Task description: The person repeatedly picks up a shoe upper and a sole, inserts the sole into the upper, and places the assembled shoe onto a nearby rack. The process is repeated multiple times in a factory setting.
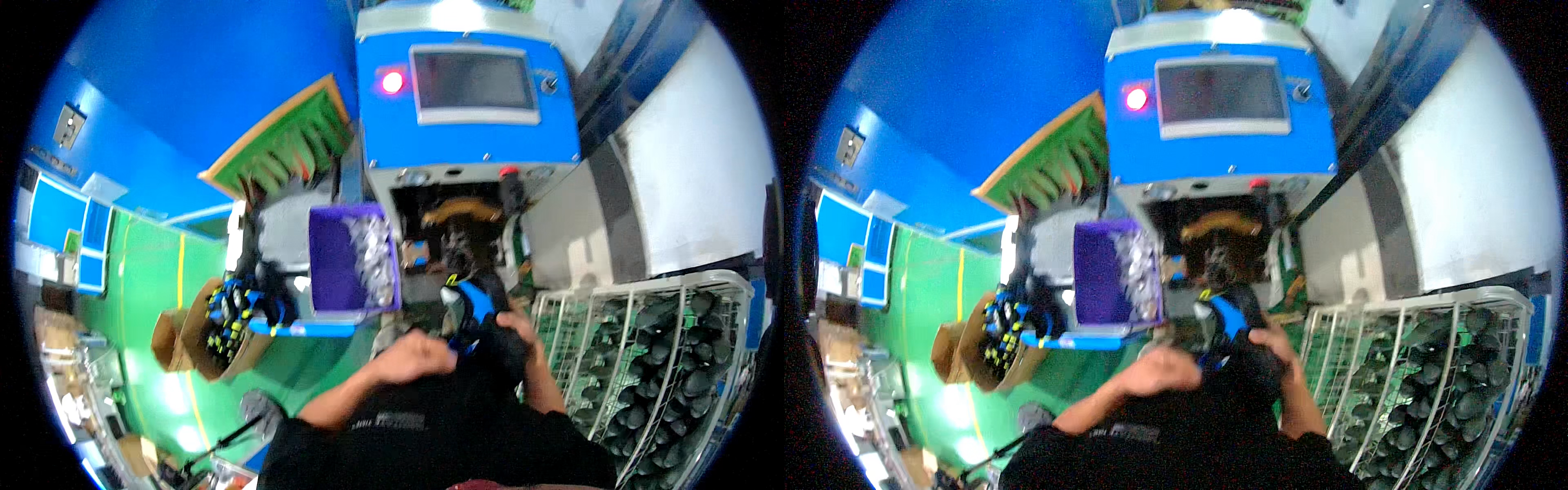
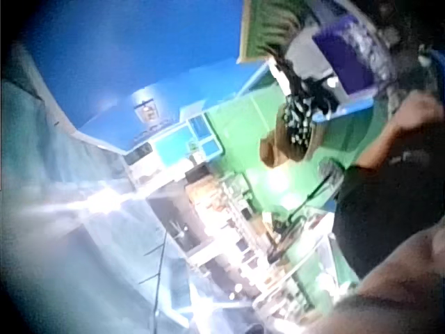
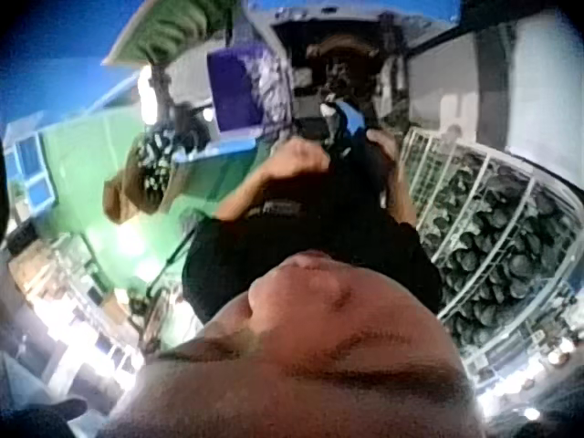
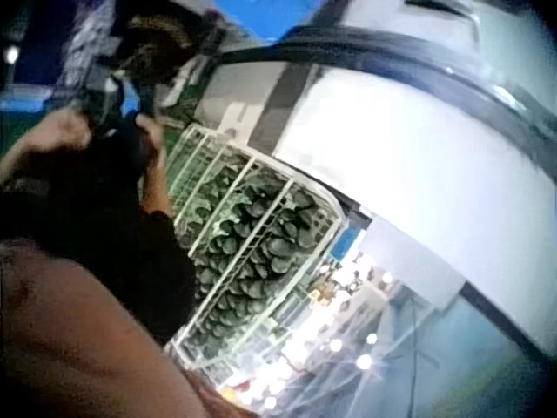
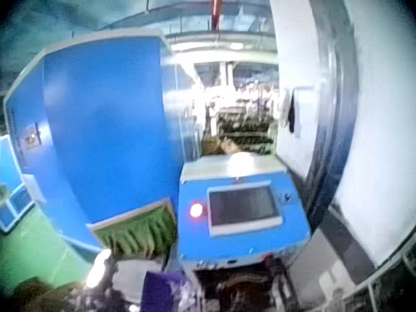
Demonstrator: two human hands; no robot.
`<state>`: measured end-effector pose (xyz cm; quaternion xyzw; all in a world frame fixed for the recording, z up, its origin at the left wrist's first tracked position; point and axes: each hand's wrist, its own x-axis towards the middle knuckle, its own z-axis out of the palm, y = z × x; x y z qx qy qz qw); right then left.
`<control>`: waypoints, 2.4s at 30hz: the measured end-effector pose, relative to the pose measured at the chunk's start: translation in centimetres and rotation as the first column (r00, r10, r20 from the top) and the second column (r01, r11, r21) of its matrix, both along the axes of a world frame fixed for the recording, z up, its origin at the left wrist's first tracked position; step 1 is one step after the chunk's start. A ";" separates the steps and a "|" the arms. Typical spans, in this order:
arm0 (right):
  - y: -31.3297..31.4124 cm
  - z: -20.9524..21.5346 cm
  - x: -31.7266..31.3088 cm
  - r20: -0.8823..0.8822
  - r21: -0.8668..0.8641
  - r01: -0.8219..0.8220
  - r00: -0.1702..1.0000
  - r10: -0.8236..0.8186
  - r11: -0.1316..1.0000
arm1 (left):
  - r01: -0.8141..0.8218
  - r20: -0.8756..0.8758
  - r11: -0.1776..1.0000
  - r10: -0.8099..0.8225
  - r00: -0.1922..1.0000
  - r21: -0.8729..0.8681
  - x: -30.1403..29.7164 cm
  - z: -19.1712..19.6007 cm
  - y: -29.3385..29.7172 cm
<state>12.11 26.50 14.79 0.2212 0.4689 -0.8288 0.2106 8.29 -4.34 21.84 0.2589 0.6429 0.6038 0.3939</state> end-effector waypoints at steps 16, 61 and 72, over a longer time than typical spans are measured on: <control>-1.8 2.0 -4.4 -0.277 0.413 0.170 0.959 -0.054 0.895 | -0.500 -0.101 0.796 0.498 0.861 -0.341 -5.0 -9.3 0.1; -10.8 9.0 4.1 -0.078 0.964 -0.052 0.883 0.463 0.262 | 0.172 0.920 0.985 -0.056 0.387 -0.012 -6.9 -12.7 2.3; -6.6 -3.6 -4.2 -0.190 -0.120 0.344 0.913 -0.361 0.931 | -0.091 0.851 0.964 0.263 0.455 -0.249 -5.5 -15.7 0.5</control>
